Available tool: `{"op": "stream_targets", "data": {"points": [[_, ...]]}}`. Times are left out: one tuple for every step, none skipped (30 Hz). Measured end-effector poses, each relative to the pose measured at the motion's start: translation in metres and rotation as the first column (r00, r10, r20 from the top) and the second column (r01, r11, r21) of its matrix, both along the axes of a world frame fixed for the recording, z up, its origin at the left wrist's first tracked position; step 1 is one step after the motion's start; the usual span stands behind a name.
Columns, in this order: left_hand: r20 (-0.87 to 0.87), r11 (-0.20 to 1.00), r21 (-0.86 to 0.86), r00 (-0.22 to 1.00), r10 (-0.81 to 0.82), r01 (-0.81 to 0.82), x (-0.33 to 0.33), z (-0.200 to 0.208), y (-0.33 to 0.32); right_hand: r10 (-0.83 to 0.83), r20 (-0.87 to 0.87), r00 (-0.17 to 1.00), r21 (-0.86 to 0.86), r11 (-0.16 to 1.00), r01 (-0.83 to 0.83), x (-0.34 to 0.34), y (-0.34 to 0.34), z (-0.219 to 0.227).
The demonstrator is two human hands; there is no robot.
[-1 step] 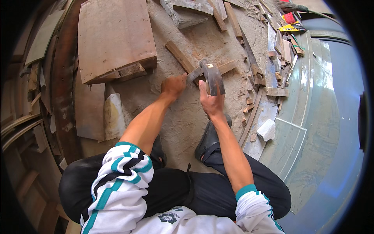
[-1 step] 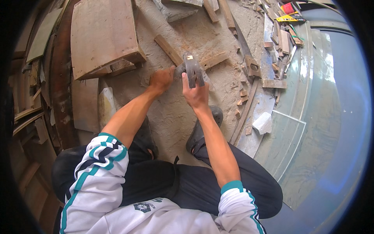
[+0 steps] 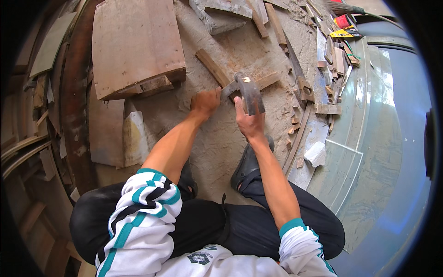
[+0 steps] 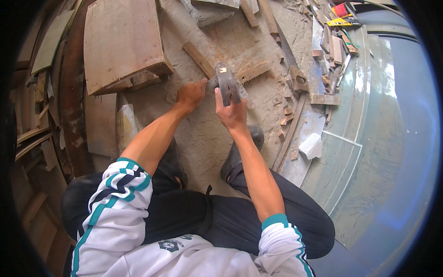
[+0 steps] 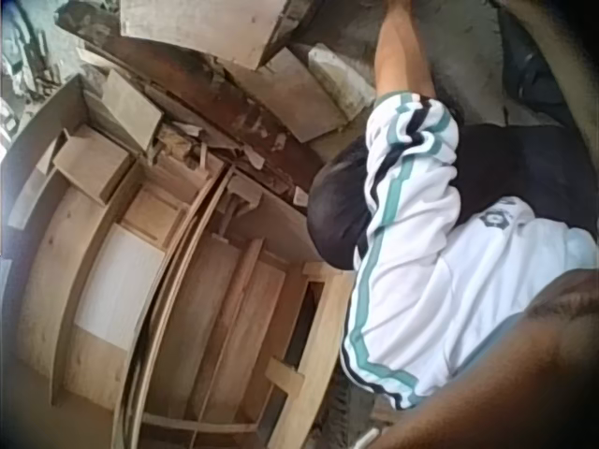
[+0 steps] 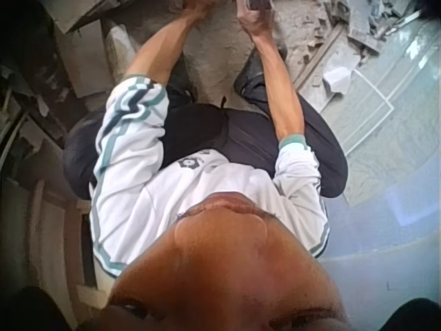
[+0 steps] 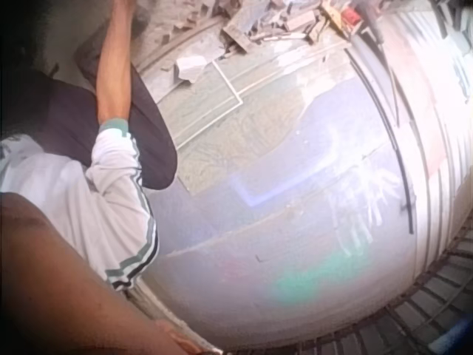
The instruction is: The person sits on the floor and assembles small wooden pieces into a cross-shaped structure. They use a hammer to drive nails into the joints and a hand saw to cut a wooden piece to size. The person repeatedly checks the fit of the components and adjusts them by hand.
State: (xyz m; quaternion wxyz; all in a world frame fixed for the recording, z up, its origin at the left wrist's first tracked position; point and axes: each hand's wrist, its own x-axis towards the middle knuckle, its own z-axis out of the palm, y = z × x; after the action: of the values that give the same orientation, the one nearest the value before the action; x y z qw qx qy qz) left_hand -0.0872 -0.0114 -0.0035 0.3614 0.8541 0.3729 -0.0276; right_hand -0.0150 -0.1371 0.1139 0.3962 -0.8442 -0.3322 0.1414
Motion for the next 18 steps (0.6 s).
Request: {"op": "stream_targets", "data": {"points": [[0.009, 1.000, -0.001, 1.000, 0.001, -0.001, -0.002, -0.003, -0.002, 0.024, 0.013, 1.000, -0.042, 0.999, -0.024, -0.002, -0.003, -0.002], [0.017, 1.000, -0.001, 1.000, 0.002, -0.002, -0.004, -0.007, -0.004, 0.015, -0.006, 1.000, -0.083, 0.996, -0.015, -0.003, -0.005, -0.005], [0.027, 1.000, -0.001, 1.000, 0.002, -0.002, -0.003, -0.006, -0.004, 0.003, -0.022, 1.000, -0.123, 0.992, -0.006, -0.001, -0.004, -0.006], [0.040, 1.000, 0.004, 0.999, -0.002, 0.001, -0.002, -0.005, -0.004, -0.009, -0.039, 0.999, -0.164, 0.986, 0.002, 0.001, -0.002, -0.007], [0.054, 1.000, 0.008, 0.999, -0.005, 0.005, 0.000, -0.005, -0.005, -0.018, -0.025, 1.000, -0.122, 0.992, 0.015, 0.006, 0.000, -0.007], [0.060, 1.000, 0.012, 0.998, -0.003, 0.002, -0.003, -0.004, -0.006, -0.022, -0.019, 1.000, -0.081, 0.997, 0.021, 0.008, 0.004, -0.003], [0.049, 1.000, 0.012, 0.999, -0.003, 0.002, -0.004, -0.003, -0.006, -0.027, -0.014, 1.000, -0.040, 0.999, 0.026, 0.009, 0.008, 0.002], [0.038, 1.000, 0.012, 0.999, -0.002, 0.002, -0.005, -0.002, -0.005, 0.004, -0.018, 1.000, -0.046, 0.999, -0.005, 0.010, 0.011, 0.008], [0.037, 1.000, 0.014, 0.999, -0.006, 0.005, -0.002, -0.002, -0.002, 0.017, -0.026, 1.000, -0.057, 0.998, -0.019, 0.012, 0.014, 0.008], [0.034, 1.000, 0.011, 0.999, -0.009, 0.009, 0.001, -0.002, 0.000, 0.030, -0.035, 0.999, -0.068, 0.997, -0.033, 0.015, 0.016, 0.008], [0.031, 1.000, 0.009, 0.999, -0.012, 0.012, 0.002, -0.003, 0.002, 0.043, -0.043, 0.998, -0.078, 0.996, -0.047, 0.017, 0.019, 0.007], [0.024, 1.000, 0.004, 1.000, -0.015, 0.015, 0.002, -0.003, 0.002, 0.073, -0.068, 0.995, -0.202, 0.976, -0.085, 0.021, 0.019, 0.004], [0.034, 1.000, 0.002, 0.999, -0.007, 0.007, 0.002, -0.003, 0.001, 0.098, -0.096, 0.991, -0.323, 0.938, -0.124, 0.027, 0.020, 0.002], [0.044, 1.000, 0.000, 0.999, 0.001, -0.001, 0.002, -0.003, 0.001, 0.119, -0.126, 0.985, -0.436, 0.885, -0.163, 0.031, 0.020, 0.001], [0.054, 1.000, -0.002, 0.999, 0.008, -0.008, 0.003, 0.000, 0.002, 0.101, -0.129, 0.986, -0.461, 0.875, -0.150, 0.033, 0.020, 0.002], [0.064, 1.000, -0.013, 0.998, 0.009, -0.008, 0.003, 0.003, 0.002, 0.083, -0.131, 0.988, -0.485, 0.863, -0.137, 0.034, 0.021, 0.003], [0.075, 1.000, -0.024, 0.997, 0.009, -0.007, 0.002, 0.006, 0.001, 0.065, -0.133, 0.989, -0.510, 0.851, -0.124, 0.035, 0.022, 0.005], [0.080, 0.999, -0.037, 0.997, 0.014, -0.011, 0.000, 0.009, 0.000, 0.031, -0.165, 0.986, -0.443, 0.891, -0.102, 0.032, 0.024, 0.014]]}}
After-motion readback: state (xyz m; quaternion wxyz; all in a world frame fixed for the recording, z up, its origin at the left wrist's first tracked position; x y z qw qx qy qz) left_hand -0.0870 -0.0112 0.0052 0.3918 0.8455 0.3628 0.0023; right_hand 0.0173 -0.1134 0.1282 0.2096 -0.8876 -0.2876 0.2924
